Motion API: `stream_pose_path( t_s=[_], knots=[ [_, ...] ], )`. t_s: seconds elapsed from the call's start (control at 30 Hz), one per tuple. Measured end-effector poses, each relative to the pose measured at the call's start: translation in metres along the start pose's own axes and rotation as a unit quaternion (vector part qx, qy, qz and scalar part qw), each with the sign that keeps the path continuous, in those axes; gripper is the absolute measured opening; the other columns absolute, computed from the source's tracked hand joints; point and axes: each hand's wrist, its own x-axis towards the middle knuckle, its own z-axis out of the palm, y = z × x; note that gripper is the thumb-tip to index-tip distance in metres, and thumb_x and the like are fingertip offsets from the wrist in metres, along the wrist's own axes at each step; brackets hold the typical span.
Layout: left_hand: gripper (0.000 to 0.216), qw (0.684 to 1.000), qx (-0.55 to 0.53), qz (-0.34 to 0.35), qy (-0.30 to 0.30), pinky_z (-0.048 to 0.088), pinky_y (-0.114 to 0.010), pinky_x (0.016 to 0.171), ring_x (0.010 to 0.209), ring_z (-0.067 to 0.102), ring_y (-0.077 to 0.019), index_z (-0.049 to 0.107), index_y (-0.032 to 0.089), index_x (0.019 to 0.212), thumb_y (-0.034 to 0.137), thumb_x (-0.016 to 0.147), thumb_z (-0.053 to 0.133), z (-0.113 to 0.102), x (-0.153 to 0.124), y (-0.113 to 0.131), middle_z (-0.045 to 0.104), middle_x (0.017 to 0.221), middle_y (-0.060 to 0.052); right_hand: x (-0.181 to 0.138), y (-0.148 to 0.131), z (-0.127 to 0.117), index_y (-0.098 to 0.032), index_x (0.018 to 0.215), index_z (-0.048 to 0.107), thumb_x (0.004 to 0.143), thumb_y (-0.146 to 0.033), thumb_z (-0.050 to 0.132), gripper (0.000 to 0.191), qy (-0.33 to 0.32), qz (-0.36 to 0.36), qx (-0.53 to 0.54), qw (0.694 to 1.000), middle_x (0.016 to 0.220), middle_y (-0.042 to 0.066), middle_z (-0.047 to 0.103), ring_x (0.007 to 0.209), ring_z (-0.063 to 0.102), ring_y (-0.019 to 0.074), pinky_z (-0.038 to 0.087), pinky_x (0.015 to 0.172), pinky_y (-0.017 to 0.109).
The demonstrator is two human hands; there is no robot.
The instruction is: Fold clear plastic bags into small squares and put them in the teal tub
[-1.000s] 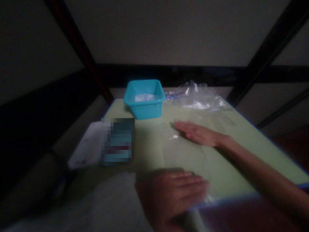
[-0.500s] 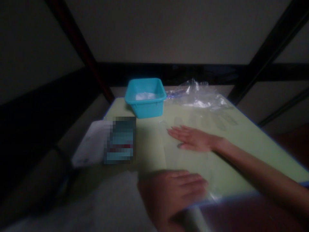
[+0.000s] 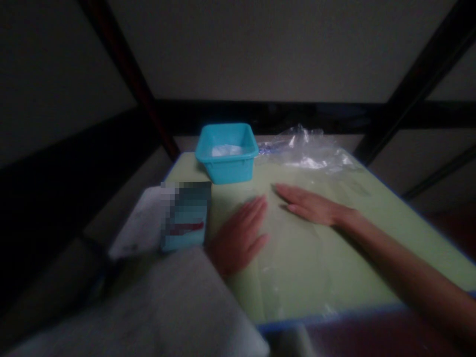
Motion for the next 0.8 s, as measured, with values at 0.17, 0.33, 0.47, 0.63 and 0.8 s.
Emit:
stream_pose_path(
  t_s=[0.17,0.33,0.47,0.63,0.8],
  knots=[
    [0.056,0.997,0.047,-0.053,-0.017,0.022,-0.042,0.115,0.141,0.019,-0.0249,0.030,0.002,0.139,0.038,0.095,0.029,0.009,0.009,-0.015,0.025,0.150,-0.020,0.009,-0.002,0.008,-0.015,0.147,0.021,0.096,-0.051,0.024,0.063,-0.005,0.013,-0.031,0.999,0.151,0.009,0.023,0.140,0.017,0.0241,0.017,0.115,0.046],
    [0.057,0.994,0.065,-0.081,-0.027,0.023,-0.043,0.114,0.140,0.022,-0.0261,0.031,0.002,0.138,0.039,0.094,0.031,0.010,0.012,-0.014,0.026,0.149,-0.020,0.011,-0.003,0.007,-0.011,0.147,0.021,0.096,-0.050,0.022,0.064,-0.003,0.009,-0.057,0.998,0.152,0.012,0.021,0.140,0.016,0.0228,0.016,0.115,0.045],
    [0.056,0.992,0.071,-0.097,-0.025,0.024,-0.043,0.114,0.139,0.024,-0.0270,0.033,0.000,0.137,0.037,0.095,0.031,0.013,0.013,-0.018,0.028,0.148,-0.021,0.010,0.000,0.009,-0.009,0.146,0.023,0.096,-0.051,0.021,0.066,-0.006,0.017,-0.069,0.997,0.151,0.014,0.021,0.140,0.017,0.0234,0.017,0.115,0.045],
    [0.055,0.995,0.036,-0.091,0.010,0.024,-0.045,0.114,0.140,0.021,-0.0270,0.031,0.000,0.138,0.033,0.094,0.032,0.011,0.012,-0.018,0.026,0.149,-0.021,0.010,0.003,0.012,-0.012,0.146,0.023,0.096,-0.050,0.023,0.063,0.003,0.019,-0.070,0.997,0.151,0.013,0.022,0.140,0.018,0.0239,0.017,0.114,0.047],
    [0.058,0.990,-0.065,0.116,-0.037,0.020,-0.042,0.116,0.142,0.016,-0.0216,0.025,0.007,0.142,0.035,0.092,0.035,-0.006,0.005,0.007,0.022,0.152,-0.015,0.006,-0.004,0.009,-0.015,0.147,0.021,0.097,-0.043,0.027,0.057,0.026,-0.003,-0.065,0.998,0.151,0.012,0.024,0.140,0.019,0.0225,0.018,0.114,0.048]
  ],
)
